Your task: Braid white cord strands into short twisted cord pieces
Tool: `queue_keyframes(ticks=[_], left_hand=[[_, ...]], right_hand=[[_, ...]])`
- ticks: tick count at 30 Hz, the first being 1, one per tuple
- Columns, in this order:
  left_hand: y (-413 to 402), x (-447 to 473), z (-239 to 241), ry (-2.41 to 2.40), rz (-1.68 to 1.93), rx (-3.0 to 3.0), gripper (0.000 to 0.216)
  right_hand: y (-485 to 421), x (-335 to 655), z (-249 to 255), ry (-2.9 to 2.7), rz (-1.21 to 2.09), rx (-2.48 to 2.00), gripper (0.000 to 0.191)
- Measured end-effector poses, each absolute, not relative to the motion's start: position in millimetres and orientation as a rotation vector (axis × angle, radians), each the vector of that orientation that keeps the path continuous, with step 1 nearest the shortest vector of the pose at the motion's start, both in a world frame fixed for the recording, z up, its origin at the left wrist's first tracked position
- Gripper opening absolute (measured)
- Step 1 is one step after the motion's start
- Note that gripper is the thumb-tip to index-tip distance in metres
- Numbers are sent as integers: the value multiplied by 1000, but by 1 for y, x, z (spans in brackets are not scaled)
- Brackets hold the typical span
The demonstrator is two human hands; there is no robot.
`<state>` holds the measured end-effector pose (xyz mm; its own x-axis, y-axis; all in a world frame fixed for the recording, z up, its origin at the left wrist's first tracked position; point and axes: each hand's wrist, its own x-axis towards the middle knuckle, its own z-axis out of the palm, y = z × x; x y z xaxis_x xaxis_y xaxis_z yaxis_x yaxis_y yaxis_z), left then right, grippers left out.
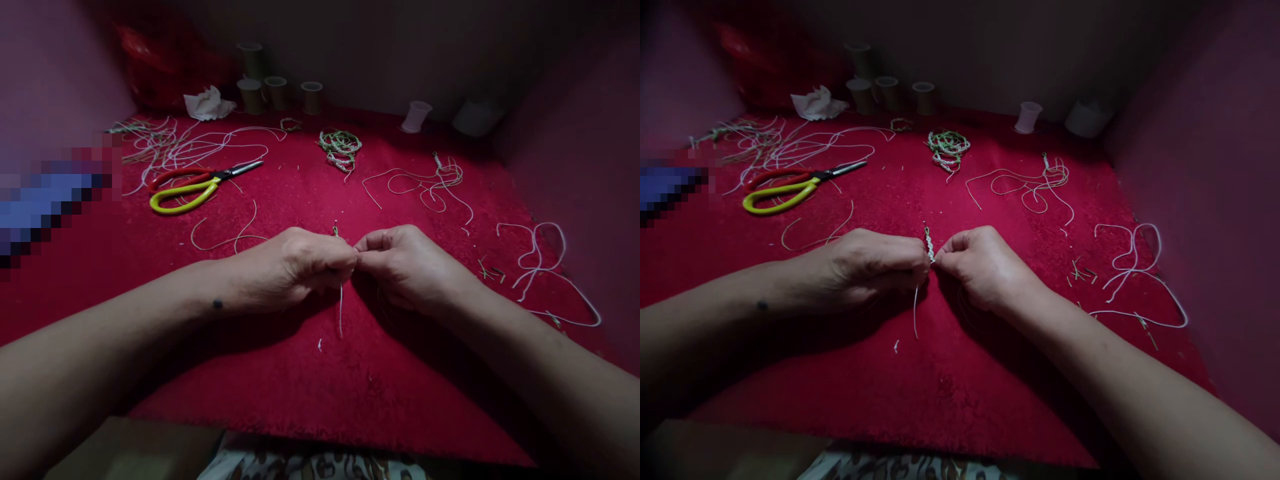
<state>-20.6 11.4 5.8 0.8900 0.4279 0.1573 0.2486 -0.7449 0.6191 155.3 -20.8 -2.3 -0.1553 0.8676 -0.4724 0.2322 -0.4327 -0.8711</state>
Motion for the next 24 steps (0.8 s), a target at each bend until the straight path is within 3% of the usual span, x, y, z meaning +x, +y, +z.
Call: queue_keyframes(ticks=[16, 24], left_hand=[[9, -21, 6, 502, 401, 2420, 17], [-6, -16, 14, 352, 249, 2397, 19]], right_hand=[[-22, 157, -10, -1406, 1452, -1569, 5], [-21, 159, -5, -1333, 1578, -1579, 7]])
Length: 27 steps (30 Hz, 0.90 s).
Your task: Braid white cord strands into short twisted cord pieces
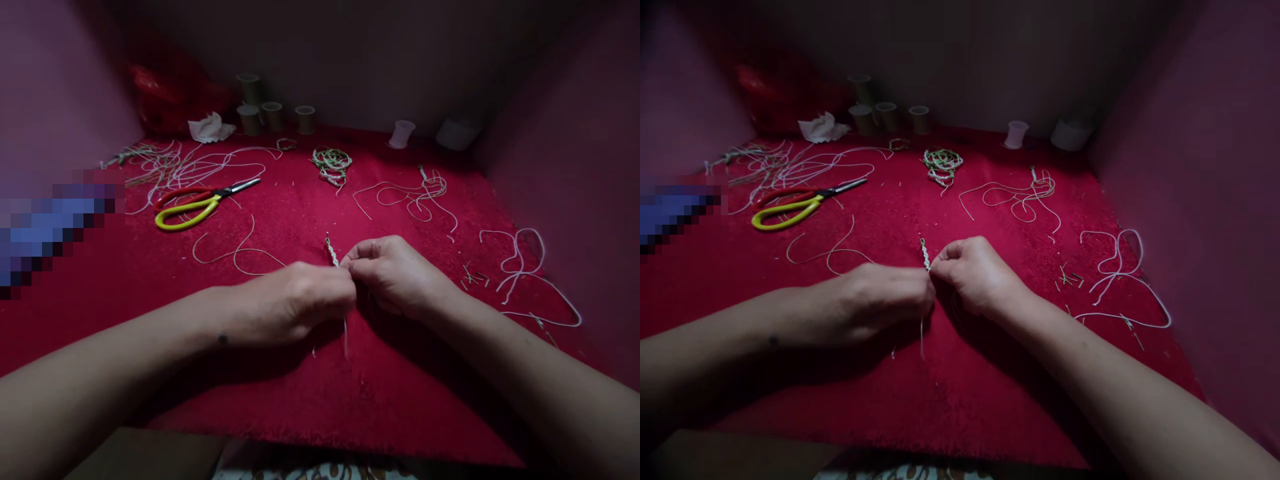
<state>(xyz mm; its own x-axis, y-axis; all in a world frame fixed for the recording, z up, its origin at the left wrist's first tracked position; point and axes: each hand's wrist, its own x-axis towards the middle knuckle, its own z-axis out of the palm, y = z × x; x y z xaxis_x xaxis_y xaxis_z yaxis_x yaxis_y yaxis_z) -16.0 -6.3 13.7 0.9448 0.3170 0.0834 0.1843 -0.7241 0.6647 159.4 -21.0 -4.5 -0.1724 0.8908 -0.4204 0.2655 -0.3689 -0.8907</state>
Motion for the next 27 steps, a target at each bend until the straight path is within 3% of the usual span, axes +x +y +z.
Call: queue_keyframes(ticks=[4, 10, 14, 18, 27], left_hand=[[-11, -19, 32, 183, 30, 2127, 17], [13, -26, 24, 940, 495, 2172, 12], [13, -25, 8, 730, 497, 2559, 18], [5, -23, -2, 644, 275, 2950, 21], [5, -23, -4, 557, 146, 3125, 20]], right_hand=[[-22, 160, 1, -1262, 1678, -1588, 9], [-22, 158, 2, -1220, 1710, -1550, 12], [-23, 162, -2, -1258, 1698, -1515, 10], [-23, 165, -5, -1309, 1690, -1482, 7], [-23, 168, -7, -1369, 1675, -1419, 10]])
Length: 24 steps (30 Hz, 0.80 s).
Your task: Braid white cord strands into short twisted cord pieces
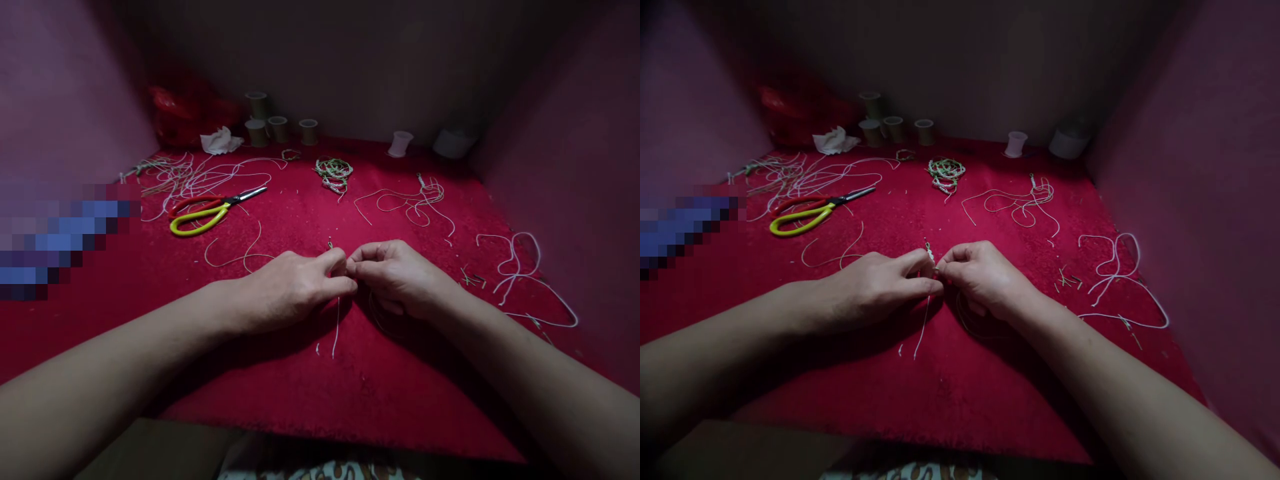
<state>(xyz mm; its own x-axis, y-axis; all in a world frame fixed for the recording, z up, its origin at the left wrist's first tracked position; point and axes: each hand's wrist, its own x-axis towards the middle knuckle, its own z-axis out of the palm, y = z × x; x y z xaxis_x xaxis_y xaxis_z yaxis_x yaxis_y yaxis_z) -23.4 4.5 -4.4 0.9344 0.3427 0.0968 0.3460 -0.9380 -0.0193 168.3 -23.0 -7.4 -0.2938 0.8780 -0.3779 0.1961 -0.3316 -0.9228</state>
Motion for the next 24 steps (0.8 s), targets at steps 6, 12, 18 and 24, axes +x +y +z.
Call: queue_keyframes(ticks=[6, 12, 18, 24], left_hand=[[0, -20, -5, -539, -127, -2978, 20], [-4, -12, -7, -1051, -898, -3290, 9], [-8, -4, 2, -2081, -1313, -3178, 14], [-8, -6, -4, -2038, -1262, -3125, 13]], right_hand=[[-26, 169, -8, -1395, 1654, -1385, 13], [-27, 169, -8, -1411, 1634, -1371, 13], [-26, 170, -9, -1464, 1614, -1316, 13], [-26, 171, -8, -1500, 1575, -1343, 13]])
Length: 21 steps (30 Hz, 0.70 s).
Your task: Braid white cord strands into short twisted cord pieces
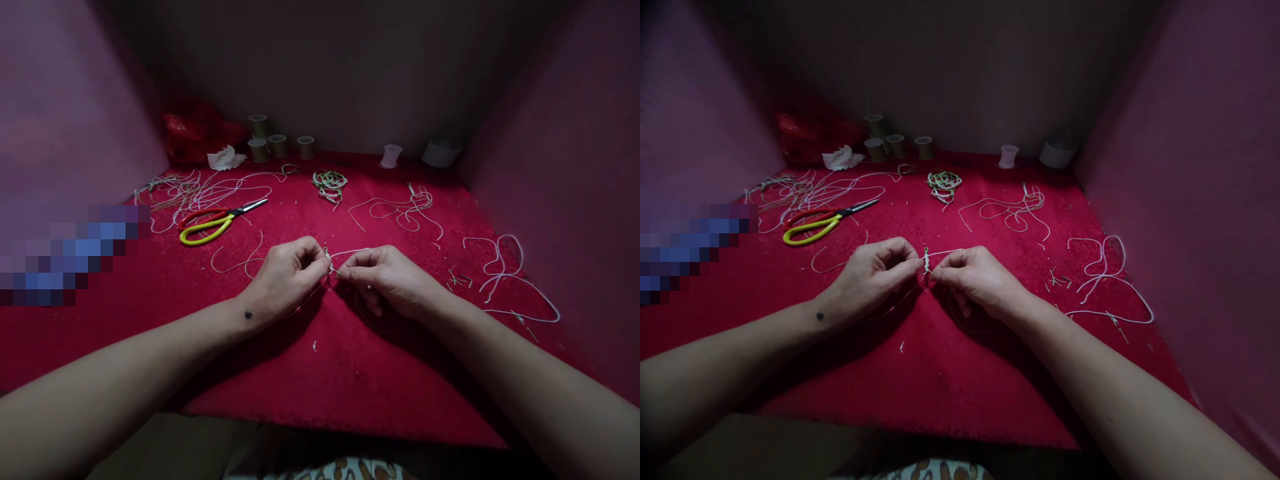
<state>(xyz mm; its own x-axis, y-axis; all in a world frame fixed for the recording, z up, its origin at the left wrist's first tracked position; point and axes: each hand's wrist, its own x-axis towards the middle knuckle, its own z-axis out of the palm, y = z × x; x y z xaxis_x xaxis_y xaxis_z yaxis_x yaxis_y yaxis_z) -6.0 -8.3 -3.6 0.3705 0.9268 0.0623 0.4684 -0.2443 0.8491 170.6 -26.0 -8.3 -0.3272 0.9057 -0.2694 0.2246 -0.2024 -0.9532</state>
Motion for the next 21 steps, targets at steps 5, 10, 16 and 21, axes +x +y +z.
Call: queue_keyframes(ticks=[5, 10, 16, 21], left_hand=[[-9, -7, -8, 1256, 679, 2105, 12], [-10, -3, -9, 1272, 638, 2200, 12], [-9, -4, -13, 1172, 659, 2336, 15], [-9, -4, -14, 1160, 647, 2360, 13]], right_hand=[[-30, 164, 0, -1617, 1474, -1502, 12], [-39, 159, 2, -2003, 820, -1506, 15], [-39, 162, -12, -2168, 354, -1487, 21], [-35, 164, -17, -2266, 256, -1550, 17]])
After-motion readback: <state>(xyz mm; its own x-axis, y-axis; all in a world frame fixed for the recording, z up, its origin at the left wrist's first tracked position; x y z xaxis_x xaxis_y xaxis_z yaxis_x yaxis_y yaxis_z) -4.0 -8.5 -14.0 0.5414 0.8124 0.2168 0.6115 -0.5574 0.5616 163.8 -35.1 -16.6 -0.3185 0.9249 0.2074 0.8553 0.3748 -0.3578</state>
